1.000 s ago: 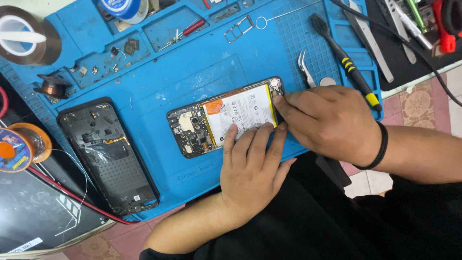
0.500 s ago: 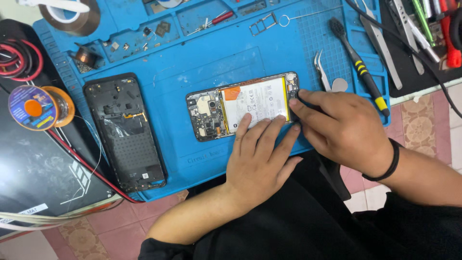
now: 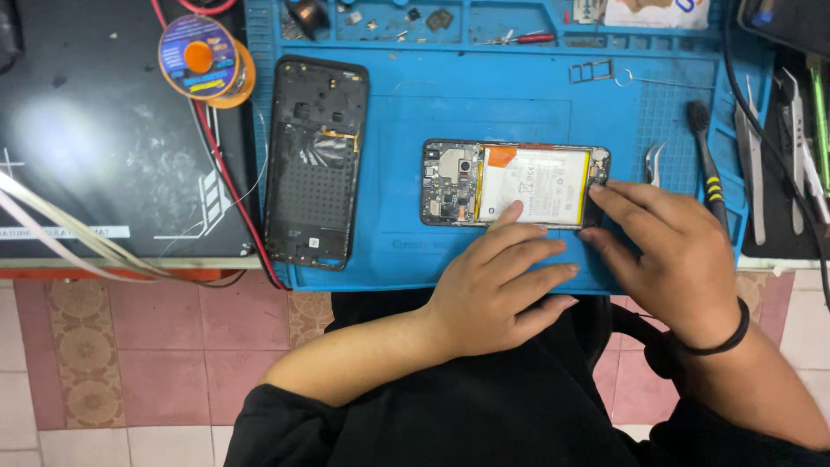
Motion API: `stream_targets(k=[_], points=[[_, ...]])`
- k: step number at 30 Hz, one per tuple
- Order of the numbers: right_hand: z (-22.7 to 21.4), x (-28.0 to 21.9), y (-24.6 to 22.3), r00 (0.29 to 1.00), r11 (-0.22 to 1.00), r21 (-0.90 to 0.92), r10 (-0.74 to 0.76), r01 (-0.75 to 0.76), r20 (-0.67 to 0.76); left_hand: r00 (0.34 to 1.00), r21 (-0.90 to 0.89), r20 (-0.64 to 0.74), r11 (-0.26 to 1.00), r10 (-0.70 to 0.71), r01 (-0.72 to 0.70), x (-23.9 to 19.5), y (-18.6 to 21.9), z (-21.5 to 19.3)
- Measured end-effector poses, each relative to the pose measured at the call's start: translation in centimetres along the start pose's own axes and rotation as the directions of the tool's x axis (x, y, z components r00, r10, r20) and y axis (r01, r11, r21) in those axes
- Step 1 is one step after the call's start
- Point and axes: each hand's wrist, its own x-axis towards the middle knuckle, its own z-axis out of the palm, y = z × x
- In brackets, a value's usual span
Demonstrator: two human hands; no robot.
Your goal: The person disassembles a smartphone, removes the back cover, and uses a screwdriver to manipulate internal components near the camera module. The person then reattaches the back cover and continues adjusting internal parts.
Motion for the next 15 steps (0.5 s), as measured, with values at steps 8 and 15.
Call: stream_targets(k=[8,15], points=[[-3.8,3.7,-1.4,0.995,0.997,0.046,-0.068,0.065,0.068,0.995,-0.129,-0.102,0.992,-0.012,-0.001,-0.4,0.1,-0.1],[-3.0,9.9,-3.5,0.934,0.952,0.164,-0.29,0.258,0.211,0.995,-0.062,-0.09,0.997,0.038,-0.044,-0.4,0.1,0.3]])
